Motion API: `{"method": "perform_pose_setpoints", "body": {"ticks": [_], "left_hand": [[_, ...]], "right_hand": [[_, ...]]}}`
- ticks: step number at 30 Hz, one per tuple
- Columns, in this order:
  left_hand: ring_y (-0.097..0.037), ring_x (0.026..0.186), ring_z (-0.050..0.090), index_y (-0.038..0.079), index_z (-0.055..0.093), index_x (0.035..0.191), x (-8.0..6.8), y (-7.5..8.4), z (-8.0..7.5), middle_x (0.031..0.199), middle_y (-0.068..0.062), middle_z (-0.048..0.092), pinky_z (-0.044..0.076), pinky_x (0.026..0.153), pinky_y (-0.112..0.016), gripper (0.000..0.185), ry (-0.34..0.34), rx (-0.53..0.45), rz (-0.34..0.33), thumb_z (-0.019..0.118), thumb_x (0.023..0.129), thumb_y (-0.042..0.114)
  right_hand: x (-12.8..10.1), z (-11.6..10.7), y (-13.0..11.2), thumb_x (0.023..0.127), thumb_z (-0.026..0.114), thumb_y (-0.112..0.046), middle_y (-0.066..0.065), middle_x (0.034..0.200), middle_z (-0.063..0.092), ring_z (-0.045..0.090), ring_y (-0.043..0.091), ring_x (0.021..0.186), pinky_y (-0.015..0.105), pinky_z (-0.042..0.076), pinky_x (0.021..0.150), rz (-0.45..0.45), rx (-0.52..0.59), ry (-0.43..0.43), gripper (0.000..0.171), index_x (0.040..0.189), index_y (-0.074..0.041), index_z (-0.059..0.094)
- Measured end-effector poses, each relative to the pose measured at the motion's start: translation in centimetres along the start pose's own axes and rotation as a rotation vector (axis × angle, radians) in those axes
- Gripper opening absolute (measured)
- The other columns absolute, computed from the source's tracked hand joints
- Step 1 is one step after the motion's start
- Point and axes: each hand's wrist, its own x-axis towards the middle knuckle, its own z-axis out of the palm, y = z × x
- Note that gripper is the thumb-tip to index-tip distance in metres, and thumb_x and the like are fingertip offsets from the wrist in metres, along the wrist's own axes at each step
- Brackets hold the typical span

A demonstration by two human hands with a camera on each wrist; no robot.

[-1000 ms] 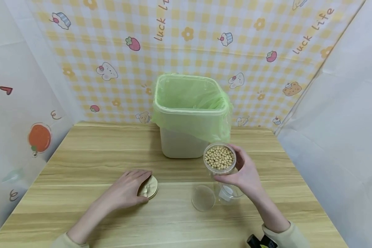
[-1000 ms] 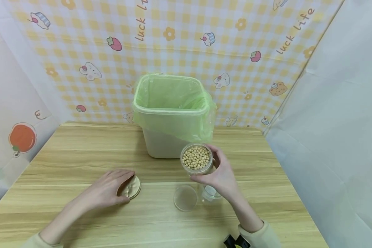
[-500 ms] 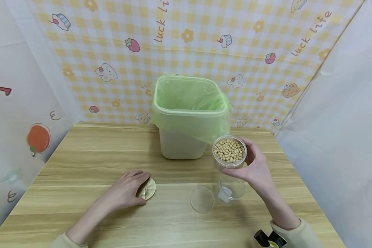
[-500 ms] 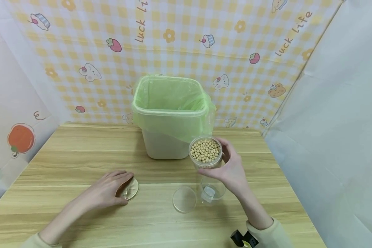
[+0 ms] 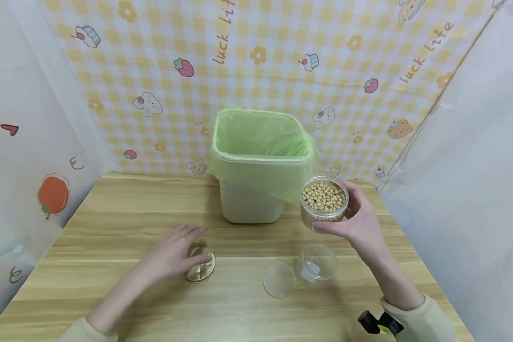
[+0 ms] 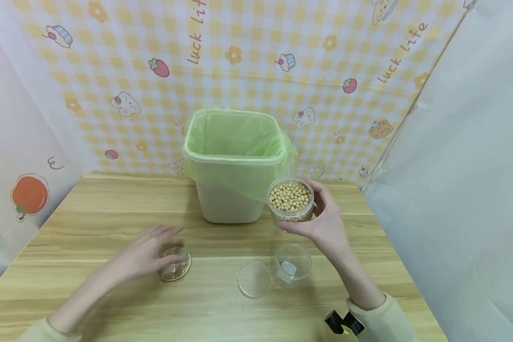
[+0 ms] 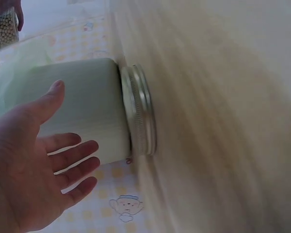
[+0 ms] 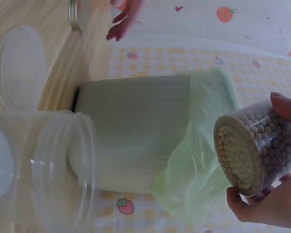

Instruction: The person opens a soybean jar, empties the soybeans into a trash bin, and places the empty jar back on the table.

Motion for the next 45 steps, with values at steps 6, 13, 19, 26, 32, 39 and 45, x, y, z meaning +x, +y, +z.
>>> {"method": "perform_pose_setpoints", "body": {"ticks": [6,13,19,26,32,39,45], "left_hand": [[-0.039,0.122,0.062,0.003,0.060,0.140,1.3,0.6,-2.2,0.133,-0.020,0.066,0.051,0.102,-0.061,0.066,0.073,-0.027,0.000,0.076,0.090,0.045],[-0.040,0.124,0.062,0.005,0.060,0.140,3.3,1.1,-4.3,0.134,-0.020,0.066,0.050,0.104,-0.058,0.066,0.148,-0.031,0.029,0.076,0.090,0.045],[-0.041,0.130,0.059,0.006,0.060,0.141,5.0,1.5,-6.1,0.139,-0.020,0.064,0.048,0.107,-0.059,0.068,0.168,-0.042,0.020,0.073,0.091,0.050],[-0.038,0.130,0.058,0.008,0.059,0.142,6.4,2.0,-8.2,0.139,-0.016,0.064,0.048,0.106,-0.059,0.065,0.168,-0.077,-0.003,0.067,0.095,0.052],[-0.038,0.130,0.057,0.007,0.060,0.140,7.7,2.2,-9.9,0.133,-0.016,0.067,0.047,0.107,-0.060,0.061,0.181,-0.117,-0.026,0.063,0.099,0.051],[-0.032,0.115,0.066,0.006,0.063,0.136,9.5,2.1,-11.2,0.123,-0.015,0.071,0.052,0.100,-0.053,0.059,0.193,-0.252,-0.061,0.050,0.105,0.054],[-0.026,0.105,0.065,0.010,0.066,0.131,10.6,1.9,-11.8,0.113,-0.010,0.071,0.052,0.092,-0.046,0.059,0.205,-0.329,-0.133,0.046,0.104,0.059]], "right_hand": [[1.0,-0.7,-1.1,0.070,0.091,0.003,-0.003,0.138,0.060,0.059,0.007,0.123,0.013,0.045,0.101,0.004,0.033,0.009,0.088,0.145,-0.011,0.049],[2.4,-1.1,-2.4,0.072,0.091,0.000,-0.007,0.137,0.060,0.058,0.008,0.123,0.017,0.042,0.101,0.014,0.003,0.028,0.085,0.145,-0.016,0.050],[3.9,-1.5,-3.3,0.072,0.090,0.001,-0.007,0.134,0.060,0.059,0.009,0.121,0.013,0.048,0.097,0.020,0.046,0.027,0.082,0.142,-0.016,0.051],[5.8,-2.1,-4.0,0.074,0.090,-0.001,-0.008,0.130,0.061,0.059,0.008,0.118,0.013,0.050,0.092,0.026,0.085,0.040,0.075,0.136,-0.018,0.052],[7.7,-2.9,-5.2,0.073,0.091,-0.001,-0.006,0.129,0.061,0.059,0.010,0.118,0.013,0.051,0.091,0.001,0.082,0.064,0.074,0.134,-0.017,0.053],[9.9,-3.1,-6.7,0.074,0.093,-0.015,-0.004,0.135,0.057,0.055,0.015,0.128,0.020,0.050,0.096,0.041,-0.030,0.068,0.080,0.141,-0.019,0.050],[11.6,-2.9,-7.6,0.075,0.093,-0.023,-0.004,0.136,0.054,0.054,0.015,0.128,0.030,0.050,0.101,0.062,-0.097,0.041,0.085,0.147,-0.023,0.047]]}}
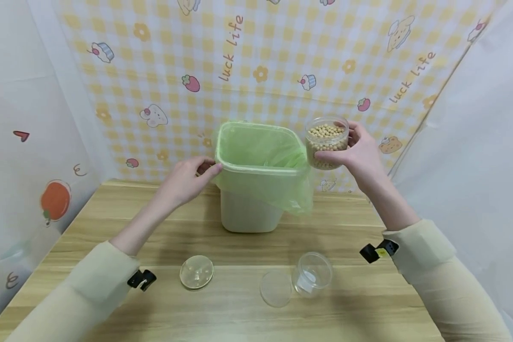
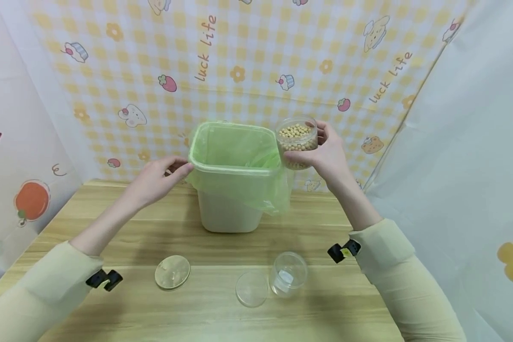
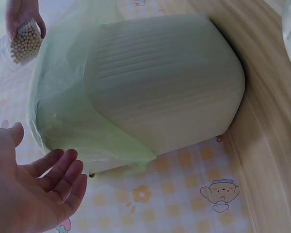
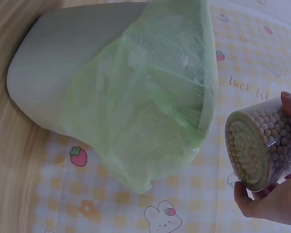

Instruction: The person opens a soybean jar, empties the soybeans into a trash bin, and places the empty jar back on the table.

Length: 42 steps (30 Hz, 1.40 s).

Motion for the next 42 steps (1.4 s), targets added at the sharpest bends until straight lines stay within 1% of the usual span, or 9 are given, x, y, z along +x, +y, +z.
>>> {"method": "perform_pose_setpoints", "body": {"ticks": [7,14,16,19,24,30,34,38,42], "left_hand": [[-0.026,0.096,0.061,0.011,0.065,0.128,1.3,-0.1,-0.1,0.111,-0.010,0.068,0.048,0.084,-0.041,0.063,0.004,-0.018,-0.063,0.043,0.103,0.064],[-0.028,0.105,0.061,0.005,0.063,0.124,2.5,0.1,0.3,0.120,-0.014,0.068,0.050,0.091,-0.042,0.069,-0.014,-0.084,-0.110,0.042,0.101,0.067],[-0.029,0.102,0.061,0.004,0.063,0.121,2.8,0.0,0.3,0.118,-0.015,0.067,0.050,0.089,-0.041,0.069,-0.020,-0.091,-0.121,0.042,0.101,0.067],[-0.028,0.098,0.059,0.004,0.061,0.119,2.9,-0.1,0.4,0.114,-0.015,0.065,0.048,0.085,-0.038,0.068,-0.034,-0.097,-0.135,0.043,0.101,0.066],[-0.027,0.094,0.055,0.003,0.057,0.118,3.2,0.0,0.4,0.111,-0.013,0.062,0.045,0.080,-0.035,0.059,-0.061,-0.127,-0.155,0.046,0.101,0.059],[-0.024,0.092,0.049,0.006,0.052,0.113,3.5,0.0,0.4,0.107,-0.010,0.055,0.041,0.077,-0.032,0.047,-0.094,-0.194,-0.197,0.049,0.100,0.051],[-0.023,0.090,0.049,0.006,0.051,0.110,3.6,-0.1,0.6,0.104,-0.008,0.053,0.041,0.076,-0.031,0.046,-0.094,-0.226,-0.196,0.050,0.101,0.051],[-0.023,0.089,0.048,0.007,0.051,0.109,3.5,-0.1,0.6,0.101,-0.008,0.053,0.041,0.075,-0.032,0.045,-0.091,-0.247,-0.196,0.050,0.101,0.051],[-0.023,0.088,0.048,0.006,0.051,0.109,3.5,-0.3,0.7,0.101,-0.008,0.052,0.041,0.075,-0.032,0.045,-0.097,-0.246,-0.204,0.050,0.102,0.051]], "right_hand": [[2.2,0.6,-0.5,0.078,0.091,-0.022,-0.005,0.133,0.051,0.054,0.015,0.123,0.025,0.052,0.095,0.000,0.018,-0.044,0.086,0.149,-0.021,0.044],[4.0,1.2,-1.4,0.077,0.092,-0.021,-0.003,0.130,0.050,0.054,0.017,0.121,0.032,0.050,0.099,-0.003,-0.010,-0.060,0.084,0.147,-0.018,0.045],[4.4,1.4,-1.6,0.077,0.092,-0.021,-0.002,0.129,0.051,0.055,0.017,0.120,0.032,0.050,0.099,-0.006,-0.023,-0.063,0.084,0.146,-0.016,0.045],[5.0,1.7,-1.9,0.077,0.092,-0.022,-0.001,0.131,0.050,0.054,0.017,0.121,0.032,0.050,0.100,-0.008,-0.046,-0.076,0.085,0.147,-0.016,0.044],[5.7,2.0,-2.9,0.078,0.090,-0.025,0.008,0.142,0.046,0.050,0.022,0.127,0.039,0.048,0.106,0.002,-0.111,-0.109,0.088,0.150,-0.015,0.042],[6.6,2.5,-4.1,0.077,0.091,-0.024,0.012,0.141,0.048,0.052,0.023,0.126,0.039,0.051,0.103,0.000,-0.167,-0.136,0.088,0.150,-0.012,0.042],[7.3,2.9,-4.7,0.076,0.092,-0.023,0.014,0.147,0.048,0.052,0.025,0.129,0.040,0.050,0.104,-0.003,-0.212,-0.153,0.090,0.150,-0.010,0.041],[8.0,3.4,-5.0,0.075,0.093,-0.023,0.017,0.153,0.047,0.051,0.027,0.133,0.044,0.049,0.107,-0.017,-0.265,-0.183,0.093,0.151,-0.009,0.040],[8.5,4.0,-5.1,0.075,0.093,-0.023,0.017,0.151,0.048,0.052,0.028,0.132,0.045,0.049,0.108,-0.026,-0.303,-0.208,0.093,0.150,-0.008,0.040]]}}
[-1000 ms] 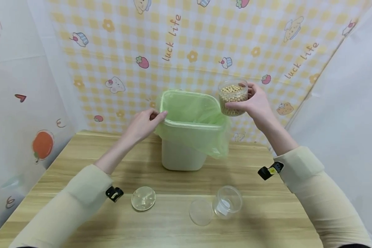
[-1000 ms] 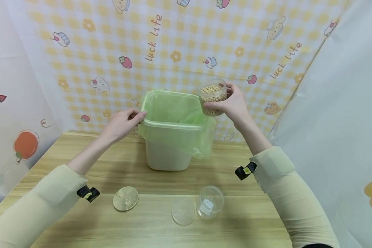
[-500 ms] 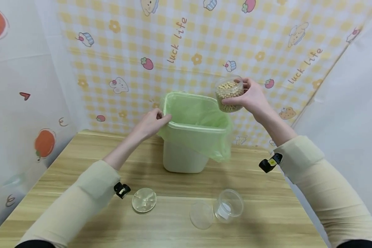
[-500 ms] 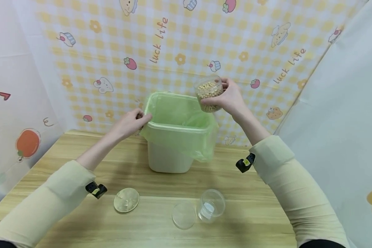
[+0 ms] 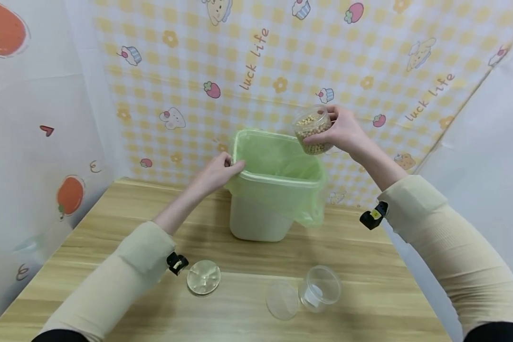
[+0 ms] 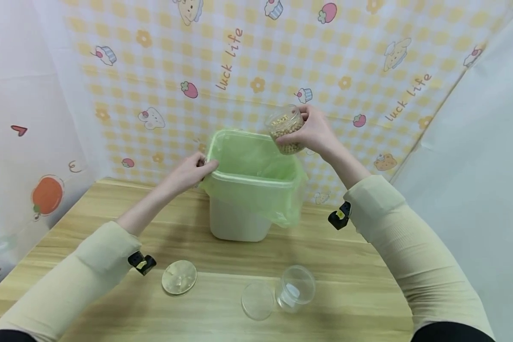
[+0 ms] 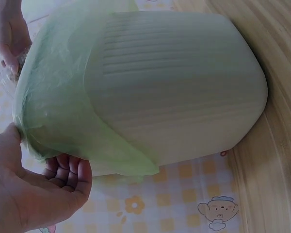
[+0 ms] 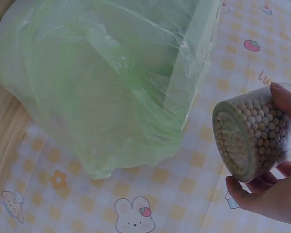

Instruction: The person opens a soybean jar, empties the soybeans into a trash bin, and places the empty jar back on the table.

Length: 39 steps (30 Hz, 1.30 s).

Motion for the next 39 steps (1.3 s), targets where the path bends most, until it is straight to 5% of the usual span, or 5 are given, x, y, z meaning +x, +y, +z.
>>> {"method": "perform_pose_setpoints", "body": {"ticks": [39], "left_hand": [[-0.020,0.080,0.044,0.009,0.048,0.107,-0.2,-0.4,0.6,0.095,-0.007,0.049,0.039,0.067,-0.030,0.041,0.043,-0.098,-0.007,0.052,0.101,0.049]], "right_hand": [[2.4,1.1,-2.1,0.072,0.092,-0.026,0.028,0.140,0.056,0.059,0.037,0.119,0.052,0.050,0.101,-0.123,-0.419,-0.149,0.090,0.145,0.000,0.046]]}}
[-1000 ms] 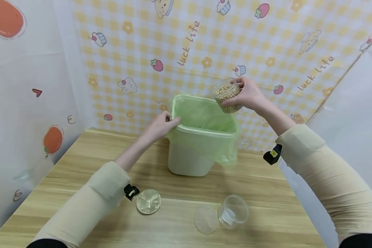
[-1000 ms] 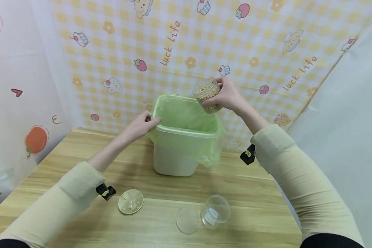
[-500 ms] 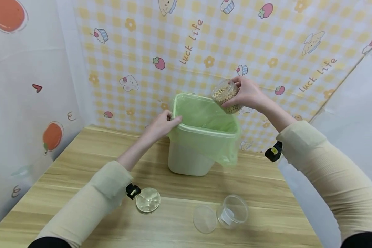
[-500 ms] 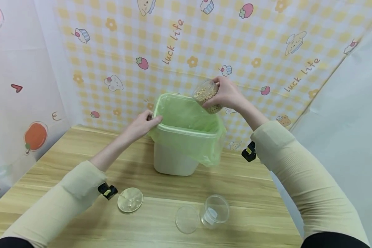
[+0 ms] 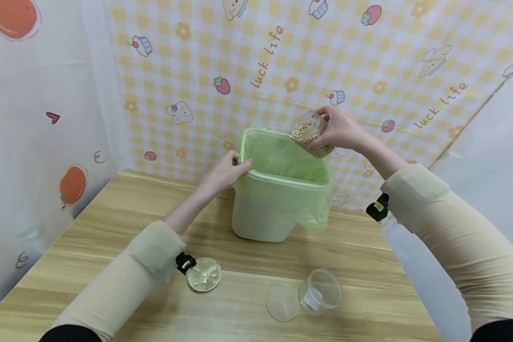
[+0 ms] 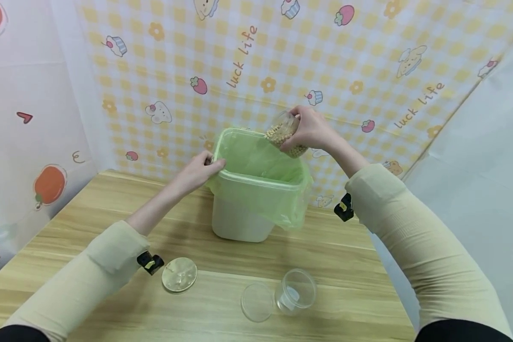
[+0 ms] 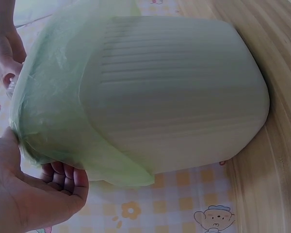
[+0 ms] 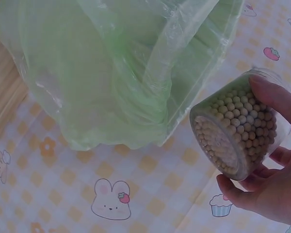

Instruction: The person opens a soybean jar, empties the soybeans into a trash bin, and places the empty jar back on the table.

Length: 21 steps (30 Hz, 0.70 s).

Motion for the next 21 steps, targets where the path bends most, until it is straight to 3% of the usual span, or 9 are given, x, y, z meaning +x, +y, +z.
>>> {"method": "perform_pose_setpoints", "body": {"ticks": [21], "left_hand": [[-0.021,0.080,0.044,0.009,0.048,0.108,0.14,-0.17,0.08,0.094,-0.006,0.049,0.039,0.068,-0.031,0.042,0.003,-0.009,-0.002,0.053,0.100,0.050]], "right_hand": [[0.02,0.11,-0.27,0.070,0.092,-0.024,0.027,0.136,0.061,0.062,0.038,0.115,0.052,0.050,0.098,-0.022,-0.085,-0.027,0.089,0.144,-0.001,0.049]]}}
